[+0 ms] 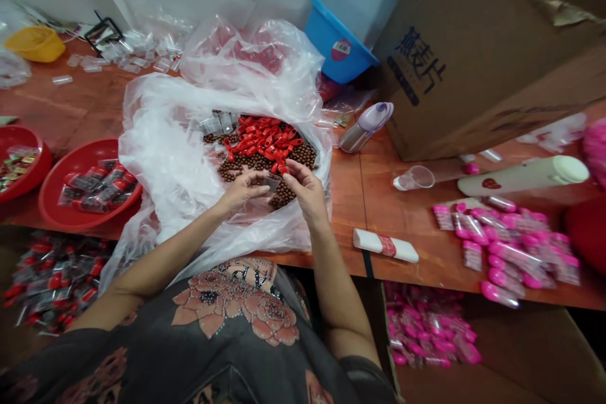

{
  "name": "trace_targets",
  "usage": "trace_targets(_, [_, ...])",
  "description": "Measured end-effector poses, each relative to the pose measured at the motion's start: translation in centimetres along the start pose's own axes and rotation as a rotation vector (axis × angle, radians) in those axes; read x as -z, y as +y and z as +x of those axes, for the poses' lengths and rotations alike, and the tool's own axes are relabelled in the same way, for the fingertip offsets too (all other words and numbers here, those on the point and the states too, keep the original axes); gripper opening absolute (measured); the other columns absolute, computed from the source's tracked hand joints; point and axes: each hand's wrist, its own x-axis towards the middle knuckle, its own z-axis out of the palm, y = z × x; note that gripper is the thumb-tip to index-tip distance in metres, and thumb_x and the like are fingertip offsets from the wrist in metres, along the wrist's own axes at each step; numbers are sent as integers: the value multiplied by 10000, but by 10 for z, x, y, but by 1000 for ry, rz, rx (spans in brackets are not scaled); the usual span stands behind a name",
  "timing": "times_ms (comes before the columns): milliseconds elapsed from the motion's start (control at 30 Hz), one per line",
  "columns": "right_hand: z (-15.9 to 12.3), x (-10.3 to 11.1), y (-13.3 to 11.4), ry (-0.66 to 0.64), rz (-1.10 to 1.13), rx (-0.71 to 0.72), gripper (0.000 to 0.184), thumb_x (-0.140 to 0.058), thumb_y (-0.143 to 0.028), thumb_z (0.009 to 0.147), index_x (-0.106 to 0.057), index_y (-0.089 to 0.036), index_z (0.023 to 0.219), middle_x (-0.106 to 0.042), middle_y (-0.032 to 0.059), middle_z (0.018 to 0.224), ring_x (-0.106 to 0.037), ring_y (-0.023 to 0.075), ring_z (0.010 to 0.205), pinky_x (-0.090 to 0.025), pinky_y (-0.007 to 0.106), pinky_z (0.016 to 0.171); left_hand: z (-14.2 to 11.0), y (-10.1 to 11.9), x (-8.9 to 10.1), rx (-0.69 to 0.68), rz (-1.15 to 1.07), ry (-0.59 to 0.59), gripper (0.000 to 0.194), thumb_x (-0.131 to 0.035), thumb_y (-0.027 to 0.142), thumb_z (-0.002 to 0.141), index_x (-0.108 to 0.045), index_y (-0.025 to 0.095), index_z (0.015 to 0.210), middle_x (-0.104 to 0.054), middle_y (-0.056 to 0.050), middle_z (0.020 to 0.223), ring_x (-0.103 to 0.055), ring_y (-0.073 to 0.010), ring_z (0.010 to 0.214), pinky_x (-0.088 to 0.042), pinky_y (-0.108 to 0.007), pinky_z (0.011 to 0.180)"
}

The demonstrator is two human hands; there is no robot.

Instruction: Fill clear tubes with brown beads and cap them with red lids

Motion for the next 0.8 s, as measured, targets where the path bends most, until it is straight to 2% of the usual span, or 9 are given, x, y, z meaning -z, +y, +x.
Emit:
trace_targets(100, [-6,-4,-8,-28,-167,86,323,-707,-385,823,-719,-284,1129,-739,24,1135,-667,191,1066,-506,405,1004,-3,1,0,-103,121,-5,322,-777,236,701,-691,139,996,-701,-68,1004,-651,-176,926,-498,-349,907])
trace_targets(200, [-12,-6,-14,-71,-441,234,263,-625,-348,895,-725,-302,1134,-738,28,1152,-658,208,1088,-493,441,1016,-4,1,-1,-170,195,2,296,-766,252,708,-701,143,975,-705,-65,976,-645,-170,919,-483,-330,918])
trace_targets(300, [-14,-6,-16,-148,-685,390,310,-551,-313,948,-676,-304,1231,-720,43,1205,-646,225,1103,-499,461,993,-8,2,-1,-163,184,29,277,-764,256,706,-704,147,954,-703,-63,958,-642,-159,888,-498,-309,880])
trace_targets(400, [-14,-5,-14,-220,-832,489,402,-584,-331,936,-610,-247,1328,-686,101,1260,-623,261,1133,-495,480,986,-13,2,-1,-104,112,54,292,-768,254,692,-696,138,950,-703,-63,939,-644,-156,839,-522,-305,819])
trace_targets(500, [-16,-4,-10,-227,-823,514,372,-540,-323,963,-614,-250,1320,-701,97,1214,-641,244,1088,-518,450,951,-19,3,2,-95,137,44,302,-760,254,702,-699,130,970,-706,-62,932,-645,-151,818,-525,-301,795])
trace_targets(633, [-22,-3,-9,-182,-674,489,314,-491,-310,988,-653,-303,1257,-720,48,1152,-669,198,1047,-550,391,908,-26,9,2,-190,298,21,256,-742,258,742,-719,155,976,-713,-51,957,-648,-155,883,-500,-311,881])
trace_targets(800, [-28,-1,-8,-147,-671,551,332,-480,-247,984,-643,-322,1264,-715,36,1161,-673,190,1061,-554,391,917,-33,23,-2,-258,398,16,208,-731,231,764,-732,176,965,-722,-52,994,-648,-168,943,-482,-317,929])
